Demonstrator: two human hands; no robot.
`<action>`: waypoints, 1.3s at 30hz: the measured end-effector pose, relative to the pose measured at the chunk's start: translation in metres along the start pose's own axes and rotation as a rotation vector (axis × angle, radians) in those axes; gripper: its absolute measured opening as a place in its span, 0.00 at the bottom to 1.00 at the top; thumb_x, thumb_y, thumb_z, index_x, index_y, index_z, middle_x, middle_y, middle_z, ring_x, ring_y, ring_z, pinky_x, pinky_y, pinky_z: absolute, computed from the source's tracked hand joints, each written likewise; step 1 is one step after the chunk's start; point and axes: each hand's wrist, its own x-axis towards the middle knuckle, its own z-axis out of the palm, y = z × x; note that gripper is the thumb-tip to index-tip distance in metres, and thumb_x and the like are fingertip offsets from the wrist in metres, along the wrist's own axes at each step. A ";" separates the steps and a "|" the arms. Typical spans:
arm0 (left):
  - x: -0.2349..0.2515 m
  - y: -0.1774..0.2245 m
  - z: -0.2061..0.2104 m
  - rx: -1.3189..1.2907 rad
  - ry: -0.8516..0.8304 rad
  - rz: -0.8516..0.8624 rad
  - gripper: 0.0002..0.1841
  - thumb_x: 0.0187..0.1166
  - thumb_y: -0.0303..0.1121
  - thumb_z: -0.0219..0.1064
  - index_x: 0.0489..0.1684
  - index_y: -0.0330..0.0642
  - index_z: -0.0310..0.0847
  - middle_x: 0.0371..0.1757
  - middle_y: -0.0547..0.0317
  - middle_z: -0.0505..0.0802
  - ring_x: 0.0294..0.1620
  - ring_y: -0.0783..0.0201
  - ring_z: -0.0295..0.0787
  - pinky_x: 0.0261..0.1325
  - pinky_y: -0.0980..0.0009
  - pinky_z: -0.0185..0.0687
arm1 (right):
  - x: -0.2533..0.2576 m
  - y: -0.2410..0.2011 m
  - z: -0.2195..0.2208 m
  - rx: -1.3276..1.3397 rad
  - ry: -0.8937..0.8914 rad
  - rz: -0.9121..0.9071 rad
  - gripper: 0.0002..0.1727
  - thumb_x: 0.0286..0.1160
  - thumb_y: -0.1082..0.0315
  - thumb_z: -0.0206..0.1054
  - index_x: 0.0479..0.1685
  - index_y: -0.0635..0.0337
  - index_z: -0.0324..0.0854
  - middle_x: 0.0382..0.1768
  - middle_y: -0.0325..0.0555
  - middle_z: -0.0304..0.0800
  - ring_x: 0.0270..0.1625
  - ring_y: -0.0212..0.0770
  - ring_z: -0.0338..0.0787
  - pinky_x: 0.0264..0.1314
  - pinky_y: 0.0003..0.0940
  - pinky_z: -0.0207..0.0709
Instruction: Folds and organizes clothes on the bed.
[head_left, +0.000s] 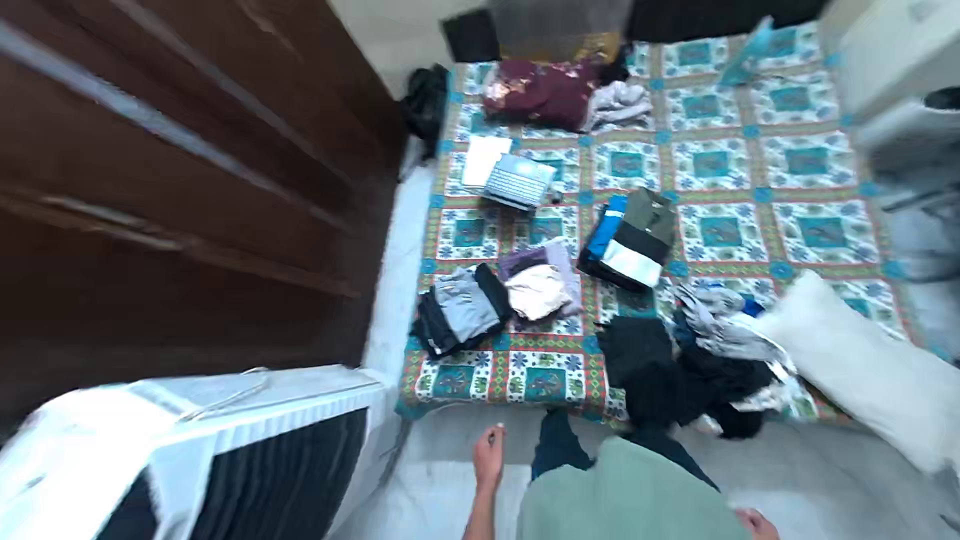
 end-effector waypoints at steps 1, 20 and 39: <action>0.012 0.006 -0.003 -0.002 -0.026 0.004 0.24 0.91 0.50 0.53 0.52 0.41 0.90 0.48 0.51 0.96 0.45 0.53 0.94 0.57 0.45 0.88 | 0.011 0.021 0.011 0.000 0.068 -0.068 0.14 0.76 0.68 0.69 0.48 0.74 0.82 0.41 0.57 0.89 0.44 0.43 0.87 0.52 0.46 0.81; 0.157 0.113 0.296 0.190 -0.646 0.006 0.37 0.79 0.58 0.68 0.79 0.38 0.74 0.71 0.43 0.87 0.72 0.47 0.85 0.75 0.44 0.79 | 0.247 -0.126 0.117 -0.088 0.067 -0.240 0.41 0.76 0.47 0.72 0.86 0.56 0.65 0.79 0.58 0.76 0.76 0.52 0.82 0.75 0.53 0.80; 0.175 0.150 0.383 -0.161 -0.286 -0.049 0.48 0.73 0.77 0.57 0.82 0.46 0.70 0.70 0.41 0.87 0.72 0.42 0.83 0.72 0.33 0.76 | 0.363 -0.213 0.157 -0.141 -0.152 -0.520 0.40 0.73 0.45 0.74 0.81 0.58 0.71 0.74 0.52 0.83 0.77 0.45 0.81 0.83 0.50 0.72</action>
